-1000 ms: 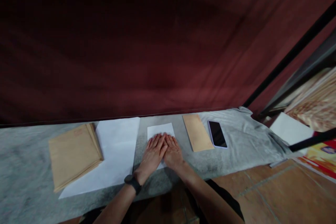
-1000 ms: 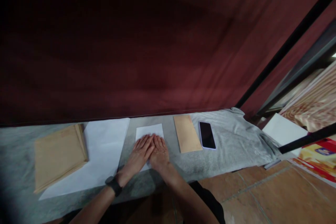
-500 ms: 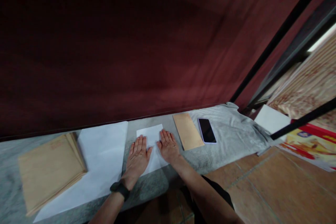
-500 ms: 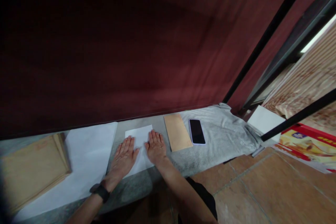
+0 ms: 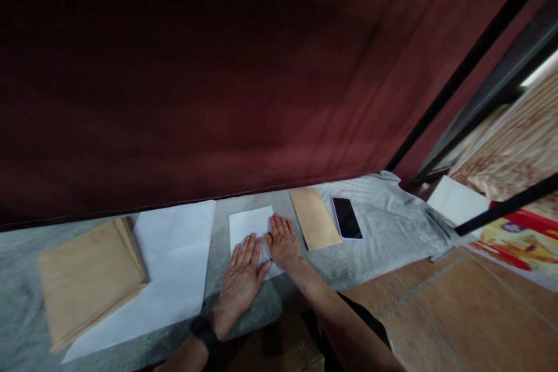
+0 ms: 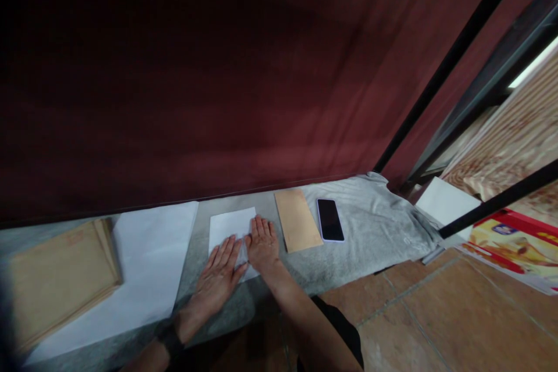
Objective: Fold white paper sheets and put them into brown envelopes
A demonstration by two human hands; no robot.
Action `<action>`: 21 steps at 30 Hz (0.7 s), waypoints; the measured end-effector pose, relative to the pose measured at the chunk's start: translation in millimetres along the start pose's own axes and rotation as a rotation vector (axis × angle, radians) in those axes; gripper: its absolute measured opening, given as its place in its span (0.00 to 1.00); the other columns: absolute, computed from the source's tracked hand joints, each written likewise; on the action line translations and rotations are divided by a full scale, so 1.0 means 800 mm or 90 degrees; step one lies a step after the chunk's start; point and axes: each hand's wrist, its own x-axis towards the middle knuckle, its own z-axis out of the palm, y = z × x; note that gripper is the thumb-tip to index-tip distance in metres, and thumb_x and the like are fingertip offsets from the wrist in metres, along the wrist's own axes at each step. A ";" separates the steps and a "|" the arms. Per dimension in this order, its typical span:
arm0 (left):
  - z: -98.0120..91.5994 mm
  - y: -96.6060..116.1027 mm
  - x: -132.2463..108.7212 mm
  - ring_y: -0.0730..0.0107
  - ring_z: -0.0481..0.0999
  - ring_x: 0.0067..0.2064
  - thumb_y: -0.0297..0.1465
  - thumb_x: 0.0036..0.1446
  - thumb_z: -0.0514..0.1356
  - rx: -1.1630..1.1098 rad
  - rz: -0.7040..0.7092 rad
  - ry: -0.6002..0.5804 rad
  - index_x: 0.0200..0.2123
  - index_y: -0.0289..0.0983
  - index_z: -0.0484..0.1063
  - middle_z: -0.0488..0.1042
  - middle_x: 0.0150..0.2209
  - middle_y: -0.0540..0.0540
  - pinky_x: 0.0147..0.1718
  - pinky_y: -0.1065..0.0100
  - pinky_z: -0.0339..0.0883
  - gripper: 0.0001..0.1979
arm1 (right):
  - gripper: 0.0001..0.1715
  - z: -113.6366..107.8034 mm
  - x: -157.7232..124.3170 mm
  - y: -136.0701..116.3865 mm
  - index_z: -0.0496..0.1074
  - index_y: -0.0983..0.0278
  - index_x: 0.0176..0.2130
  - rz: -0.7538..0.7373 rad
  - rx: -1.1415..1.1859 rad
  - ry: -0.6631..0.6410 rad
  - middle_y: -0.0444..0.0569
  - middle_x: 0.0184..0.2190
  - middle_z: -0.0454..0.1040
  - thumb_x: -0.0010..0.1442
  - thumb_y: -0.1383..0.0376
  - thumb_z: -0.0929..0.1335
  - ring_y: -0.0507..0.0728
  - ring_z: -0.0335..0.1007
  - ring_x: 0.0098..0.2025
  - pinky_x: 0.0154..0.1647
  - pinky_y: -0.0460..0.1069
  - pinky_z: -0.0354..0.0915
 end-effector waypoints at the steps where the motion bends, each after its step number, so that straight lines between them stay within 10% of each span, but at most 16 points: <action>1: 0.000 0.000 0.000 0.54 0.54 0.71 0.45 0.67 0.48 0.007 -0.008 0.005 0.68 0.32 0.56 0.57 0.69 0.35 0.68 0.49 0.47 0.32 | 0.31 -0.002 0.001 -0.002 0.56 0.70 0.68 0.004 0.000 0.002 0.58 0.69 0.54 0.72 0.59 0.57 0.64 0.51 0.71 0.70 0.62 0.48; 9: 0.003 -0.002 -0.003 0.52 0.60 0.68 0.36 0.65 0.48 0.056 0.019 0.012 0.64 0.25 0.62 0.64 0.65 0.31 0.67 0.49 0.51 0.29 | 0.29 -0.003 0.006 -0.024 0.61 0.63 0.67 -0.179 0.067 -0.051 0.49 0.69 0.57 0.74 0.55 0.54 0.57 0.52 0.70 0.71 0.56 0.49; 21: 0.005 -0.043 0.034 0.47 0.56 0.69 0.40 0.65 0.47 0.049 -0.223 0.045 0.66 0.22 0.59 0.60 0.67 0.27 0.66 0.48 0.51 0.33 | 0.31 0.009 0.016 -0.007 0.58 0.67 0.68 -0.050 0.002 0.027 0.56 0.68 0.58 0.72 0.56 0.59 0.62 0.53 0.70 0.69 0.59 0.49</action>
